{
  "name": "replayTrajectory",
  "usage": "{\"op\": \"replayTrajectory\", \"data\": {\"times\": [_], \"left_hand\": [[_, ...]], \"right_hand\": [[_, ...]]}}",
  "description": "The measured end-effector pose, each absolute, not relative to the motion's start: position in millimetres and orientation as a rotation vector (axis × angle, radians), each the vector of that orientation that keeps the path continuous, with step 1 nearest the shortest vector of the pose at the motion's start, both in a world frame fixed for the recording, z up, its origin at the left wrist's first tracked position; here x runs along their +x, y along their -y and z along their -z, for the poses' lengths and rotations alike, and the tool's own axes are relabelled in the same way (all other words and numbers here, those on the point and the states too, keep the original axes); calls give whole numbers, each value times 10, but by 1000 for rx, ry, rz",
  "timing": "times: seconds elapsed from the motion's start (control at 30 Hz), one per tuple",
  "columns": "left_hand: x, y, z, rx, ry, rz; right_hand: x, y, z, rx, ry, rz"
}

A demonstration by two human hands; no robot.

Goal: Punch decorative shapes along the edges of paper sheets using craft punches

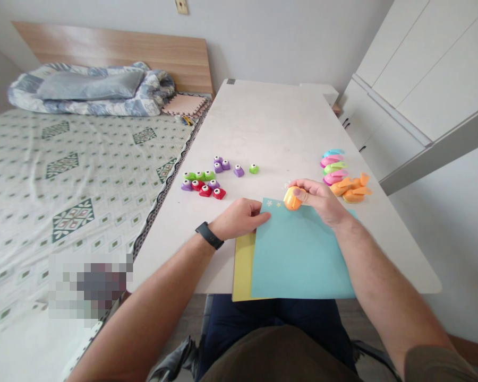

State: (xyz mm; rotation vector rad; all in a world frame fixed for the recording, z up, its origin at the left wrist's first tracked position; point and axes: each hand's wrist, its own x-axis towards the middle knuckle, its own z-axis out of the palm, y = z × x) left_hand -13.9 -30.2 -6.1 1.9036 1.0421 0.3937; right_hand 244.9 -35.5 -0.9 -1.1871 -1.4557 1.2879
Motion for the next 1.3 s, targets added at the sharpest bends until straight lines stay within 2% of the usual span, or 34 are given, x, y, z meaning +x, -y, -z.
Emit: {"op": "replayTrajectory", "data": {"times": [0.23, 0.67, 1.07, 1.3], "left_hand": [[-147, 309, 50, 1894, -1034, -384], [-146, 306, 55, 1919, -1052, -387], [-144, 302, 57, 1939, -1062, -397], [-148, 307, 49, 1935, -1065, -405]], "right_hand": [[2471, 277, 46, -1204, 1263, -1121], [2495, 204, 148, -1213, 1183, -1028], [2620, 104, 189, -1323, 1096, -757], [2686, 60, 232, -1352, 1083, -714]]}}
